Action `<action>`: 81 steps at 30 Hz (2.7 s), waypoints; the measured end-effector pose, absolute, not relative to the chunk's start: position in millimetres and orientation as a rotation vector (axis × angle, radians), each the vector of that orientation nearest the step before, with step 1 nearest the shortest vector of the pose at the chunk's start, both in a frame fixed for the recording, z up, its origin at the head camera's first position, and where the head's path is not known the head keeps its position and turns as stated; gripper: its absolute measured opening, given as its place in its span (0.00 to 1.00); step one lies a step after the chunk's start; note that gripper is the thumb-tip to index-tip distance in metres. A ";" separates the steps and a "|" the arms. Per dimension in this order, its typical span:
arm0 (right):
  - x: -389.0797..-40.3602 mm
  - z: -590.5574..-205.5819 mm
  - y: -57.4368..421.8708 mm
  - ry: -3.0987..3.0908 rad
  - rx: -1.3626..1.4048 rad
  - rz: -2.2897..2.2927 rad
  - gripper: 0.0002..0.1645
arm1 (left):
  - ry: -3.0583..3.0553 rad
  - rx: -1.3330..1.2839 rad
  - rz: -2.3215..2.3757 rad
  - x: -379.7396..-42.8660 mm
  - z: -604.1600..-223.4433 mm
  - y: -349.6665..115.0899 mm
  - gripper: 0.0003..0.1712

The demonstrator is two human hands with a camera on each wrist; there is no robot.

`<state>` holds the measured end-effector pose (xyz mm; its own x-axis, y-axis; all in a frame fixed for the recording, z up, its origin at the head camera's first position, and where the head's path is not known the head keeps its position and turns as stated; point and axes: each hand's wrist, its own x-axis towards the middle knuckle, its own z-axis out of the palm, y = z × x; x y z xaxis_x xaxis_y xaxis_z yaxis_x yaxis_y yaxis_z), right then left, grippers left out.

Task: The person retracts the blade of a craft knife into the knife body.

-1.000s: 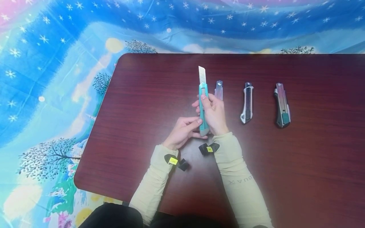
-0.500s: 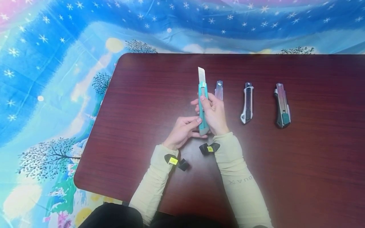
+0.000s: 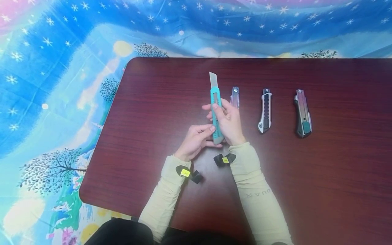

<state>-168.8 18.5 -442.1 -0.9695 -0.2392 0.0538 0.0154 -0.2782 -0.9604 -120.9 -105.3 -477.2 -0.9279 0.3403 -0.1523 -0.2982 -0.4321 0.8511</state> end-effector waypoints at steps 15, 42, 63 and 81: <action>-193.7 -503.9 21.9 1.743 -0.206 -2.392 0.30 | 1.480 0.077 2.428 -123.2 -477.8 -104.6 0.21; -164.1 -447.6 3.8 2.015 -0.140 -2.319 0.17 | 1.581 0.094 2.462 -128.8 -512.5 -101.8 0.23; -163.9 -446.3 5.1 1.973 -0.251 -2.294 0.18 | 1.530 0.025 2.487 -122.1 -475.9 -106.4 0.20; -163.7 -445.4 8.2 2.033 -0.435 -2.214 0.13 | 1.538 0.009 2.491 -121.9 -475.4 -108.2 0.21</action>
